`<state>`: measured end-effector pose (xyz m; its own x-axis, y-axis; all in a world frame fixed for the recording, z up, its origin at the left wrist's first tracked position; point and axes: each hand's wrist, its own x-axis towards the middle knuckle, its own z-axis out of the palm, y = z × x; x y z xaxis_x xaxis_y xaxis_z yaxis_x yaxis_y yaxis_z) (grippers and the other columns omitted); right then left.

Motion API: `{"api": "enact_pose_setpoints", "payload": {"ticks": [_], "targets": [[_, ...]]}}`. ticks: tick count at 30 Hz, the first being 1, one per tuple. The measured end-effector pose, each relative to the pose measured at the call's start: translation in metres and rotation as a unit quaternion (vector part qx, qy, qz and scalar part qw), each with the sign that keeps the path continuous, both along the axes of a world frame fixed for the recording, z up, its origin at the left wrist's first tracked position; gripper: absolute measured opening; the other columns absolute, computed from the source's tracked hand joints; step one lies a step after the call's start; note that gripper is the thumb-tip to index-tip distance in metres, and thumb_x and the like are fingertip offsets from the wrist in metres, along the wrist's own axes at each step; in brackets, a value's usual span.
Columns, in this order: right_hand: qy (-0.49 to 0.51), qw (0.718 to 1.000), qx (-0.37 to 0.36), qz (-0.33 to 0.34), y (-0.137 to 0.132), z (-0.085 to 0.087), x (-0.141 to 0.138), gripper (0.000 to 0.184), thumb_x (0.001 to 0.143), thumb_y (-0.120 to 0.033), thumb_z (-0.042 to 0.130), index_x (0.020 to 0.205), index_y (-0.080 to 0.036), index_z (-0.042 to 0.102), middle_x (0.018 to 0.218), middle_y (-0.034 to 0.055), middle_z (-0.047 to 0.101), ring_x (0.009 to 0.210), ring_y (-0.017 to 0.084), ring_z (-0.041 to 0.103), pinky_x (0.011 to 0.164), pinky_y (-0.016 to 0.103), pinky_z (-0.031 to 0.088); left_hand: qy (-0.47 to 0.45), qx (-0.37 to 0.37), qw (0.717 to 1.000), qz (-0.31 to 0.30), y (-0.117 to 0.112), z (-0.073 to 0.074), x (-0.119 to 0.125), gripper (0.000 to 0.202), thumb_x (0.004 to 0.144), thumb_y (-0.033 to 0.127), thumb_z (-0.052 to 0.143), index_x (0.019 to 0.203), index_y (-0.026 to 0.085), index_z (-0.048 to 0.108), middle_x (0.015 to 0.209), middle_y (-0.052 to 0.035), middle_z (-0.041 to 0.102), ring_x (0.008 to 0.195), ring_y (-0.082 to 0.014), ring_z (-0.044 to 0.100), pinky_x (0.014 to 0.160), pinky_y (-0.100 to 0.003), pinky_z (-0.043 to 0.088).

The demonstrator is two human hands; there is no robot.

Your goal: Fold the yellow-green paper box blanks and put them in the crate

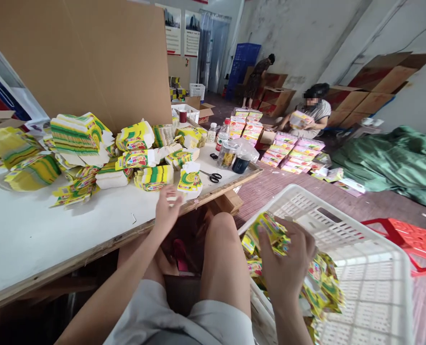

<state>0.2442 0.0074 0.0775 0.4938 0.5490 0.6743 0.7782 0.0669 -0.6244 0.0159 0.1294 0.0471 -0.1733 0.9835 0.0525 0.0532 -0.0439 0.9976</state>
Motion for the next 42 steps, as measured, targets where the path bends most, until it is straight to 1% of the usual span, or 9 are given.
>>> {"api": "enact_pose_setpoints", "payload": {"ticks": [4,7,13,18,22,26,31,34,42], "targets": [[0.020,0.998,-0.031,0.045,-0.006,-0.010,0.013,0.032,0.090,-0.049,0.060,0.100,-0.019,0.067,0.101,0.0120,0.065,0.093,0.028,0.058,0.088,0.046,0.043,0.002,-0.053,0.999,0.013,0.061,-0.009,-0.007,0.034,0.094,0.032,0.063,0.124,0.016,0.059,0.123,-0.0106,0.064,0.103,-0.0240,0.066,0.086,-0.043,0.058],[0.125,0.984,-0.081,0.099,-0.010,-0.032,-0.002,0.027,0.089,-0.046,0.060,0.094,-0.020,0.069,0.088,0.0083,0.067,0.077,0.024,0.058,0.073,0.037,0.046,-0.007,-0.052,0.999,0.001,0.066,-0.012,-0.014,0.033,0.095,0.033,0.061,0.124,0.016,0.060,0.124,-0.0097,0.064,0.102,-0.0233,0.066,0.086,-0.045,0.058],[0.373,0.886,-0.145,0.235,-0.003,-0.040,-0.059,0.031,0.087,-0.050,0.064,0.098,-0.023,0.070,0.091,0.0080,0.075,0.080,0.026,0.067,0.071,0.036,0.053,-0.044,0.012,0.999,-0.007,-0.025,-0.005,-0.013,0.026,0.083,0.041,0.072,0.076,0.018,0.065,0.061,0.0037,0.058,0.059,-0.0118,0.054,0.057,-0.022,0.044],[0.510,0.794,-0.132,0.302,0.007,-0.037,-0.083,0.029,0.082,-0.047,0.071,0.098,-0.024,0.065,0.095,0.0073,0.075,0.084,0.026,0.070,0.078,0.039,0.056,-0.089,0.012,0.988,-0.128,-0.091,-0.005,-0.006,0.026,0.078,0.041,0.078,0.073,0.017,0.072,0.074,-0.0030,0.069,0.073,-0.0171,0.062,0.069,-0.026,0.051],[0.541,0.753,-0.145,0.346,0.002,-0.047,-0.088,0.031,0.076,-0.047,0.079,0.091,-0.022,0.067,0.082,0.0052,0.075,0.074,0.023,0.069,0.071,0.035,0.056,-0.224,-0.033,0.934,-0.276,-0.092,-0.005,-0.014,0.036,0.082,0.047,0.075,0.106,0.020,0.076,0.100,-0.0094,0.077,0.093,-0.0250,0.069,0.086,-0.034,0.053],[0.577,0.708,-0.150,0.379,-0.008,-0.056,-0.094,0.030,0.075,-0.045,0.081,0.089,-0.022,0.068,0.081,0.0035,0.074,0.073,0.020,0.068,0.069,0.032,0.055,-0.318,-0.085,0.875,-0.355,-0.088,-0.006,-0.015,0.054,0.079,0.052,0.076,0.123,0.022,0.071,0.123,-0.0146,0.072,0.114,-0.0325,0.066,0.100,-0.042,0.049],[0.574,0.704,-0.157,0.387,-0.011,-0.054,-0.098,0.030,0.075,-0.043,0.082,0.090,-0.021,0.071,0.088,0.0036,0.074,0.081,0.020,0.068,0.077,0.031,0.054,-0.330,-0.087,0.884,-0.320,-0.092,-0.007,-0.011,0.048,0.076,0.047,0.080,0.116,0.020,0.076,0.121,-0.0151,0.074,0.113,-0.0329,0.067,0.099,-0.041,0.051],[0.554,0.714,-0.175,0.391,-0.010,-0.055,-0.101,0.032,0.073,-0.046,0.083,0.087,-0.020,0.070,0.080,0.0033,0.073,0.071,0.020,0.066,0.069,0.031,0.054,-0.322,-0.101,0.901,-0.272,-0.094,-0.009,-0.012,0.042,0.077,0.045,0.080,0.112,0.020,0.077,0.111,-0.0129,0.078,0.105,-0.0306,0.071,0.092,-0.039,0.055],[0.435,0.811,-0.185,0.344,-0.015,-0.069,-0.106,0.033,0.083,-0.050,0.071,0.076,-0.019,0.062,0.069,0.0021,0.066,0.063,0.017,0.060,0.061,0.028,0.052,-0.223,-0.080,0.956,-0.172,-0.093,-0.018,-0.015,0.041,0.077,0.048,0.077,0.104,0.016,0.075,0.095,-0.0091,0.079,0.083,-0.0238,0.072,0.075,-0.033,0.057]]}}
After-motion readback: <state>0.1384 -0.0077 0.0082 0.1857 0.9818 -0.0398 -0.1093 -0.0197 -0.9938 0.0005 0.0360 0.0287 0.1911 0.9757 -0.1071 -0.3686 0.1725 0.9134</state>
